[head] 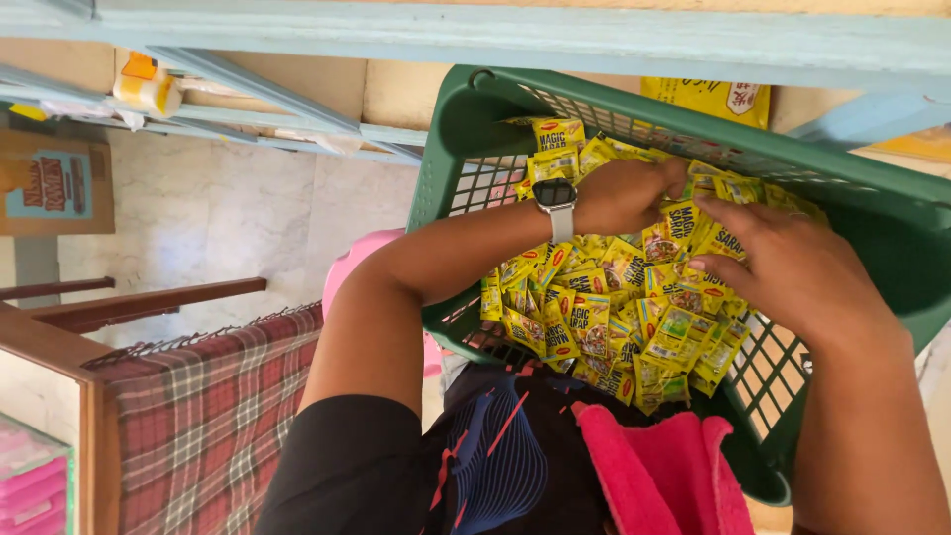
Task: Organizing and placing seasoning packets from a basket onto grocery store shelves.
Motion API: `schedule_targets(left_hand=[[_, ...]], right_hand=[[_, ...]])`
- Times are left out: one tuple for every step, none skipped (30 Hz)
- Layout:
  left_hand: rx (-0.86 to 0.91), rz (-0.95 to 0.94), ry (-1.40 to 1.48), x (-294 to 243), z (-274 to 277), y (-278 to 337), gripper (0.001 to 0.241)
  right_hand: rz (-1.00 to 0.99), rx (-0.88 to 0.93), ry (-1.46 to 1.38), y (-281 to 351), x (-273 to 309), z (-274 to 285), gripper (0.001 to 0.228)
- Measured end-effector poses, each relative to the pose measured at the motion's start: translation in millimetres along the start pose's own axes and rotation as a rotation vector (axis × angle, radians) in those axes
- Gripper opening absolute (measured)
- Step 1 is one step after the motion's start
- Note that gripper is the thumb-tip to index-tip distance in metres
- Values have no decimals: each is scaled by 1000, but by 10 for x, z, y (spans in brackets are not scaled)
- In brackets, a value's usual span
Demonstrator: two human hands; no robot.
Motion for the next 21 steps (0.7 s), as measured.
schedule_targets(left_hand=[[-15, -75, 52, -73, 64, 26, 39], [-30, -150, 105, -143, 130, 55, 38], [-20, -151, 104, -184, 189, 68, 38], [28, -181, 130, -241, 233, 90, 32], [73, -211, 155, -296, 291, 111, 26], [78, -211, 154, -334, 372, 151, 26], [53, -296, 128, -419, 472, 207, 23], [29, -382, 102, -502, 572, 270, 20], [32, -386, 102, -530, 631, 304, 20], [29, -464, 100, -593, 698, 368, 20], [25, -542, 99, -655, 766, 436, 21], [27, -546, 99, -693, 811, 472, 21], [33, -544, 106, -727, 858, 510, 20], [38, -543, 114, -762, 908, 553, 20], [37, -547, 112, -778, 936, 576, 20], [23, -535, 145, -788, 981, 597, 18], [7, -524, 177, -800, 1031, 617, 17], [4, -529, 175, -837, 1099, 670, 17], [1, -527, 127, -878, 1158, 711, 20], [-1, -525, 80, -921, 1219, 754, 22], [-7, -535, 75, -990, 1327, 845, 22]], right_hand=[[37, -36, -3, 9, 7, 20, 61], [73, -73, -6, 18, 14, 38, 59], [67, -74, -12, 24, 11, 38, 59], [61, -91, 19, 31, 14, 52, 57], [59, -108, 53, 27, 19, 75, 55], [55, -109, 49, 21, 18, 65, 55], [37, -98, 91, 14, 8, 58, 48], [18, -86, 133, 8, 2, 52, 42], [13, -88, 133, -5, 10, 45, 42], [25, -127, 176, -16, 35, 64, 35], [38, -166, 219, -25, 63, 84, 28], [34, -167, 220, -21, 38, 51, 28], [89, -221, 242, -17, 55, 48, 20], [143, -275, 264, -8, 77, 44, 15], [142, -277, 268, -13, 89, 72, 15], [125, -259, 247, -19, 93, 89, 15], [110, -242, 229, -27, 99, 113, 15], [110, -245, 234, -10, 78, 129, 15], [126, -280, 69, 10, 48, 157, 14], [143, -313, -97, 33, 20, 187, 14], [143, -321, -87, 68, 31, 217, 14]])
Point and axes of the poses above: each hand's wrist, its own y-axis away from the middle knuckle, its own z-axis out of the back of the hand, x = y × z, the point moved 6 cm from there along -y, towards the middle knuckle, and after that the axes turned 12 degrees about z, right-handed, at the moved point
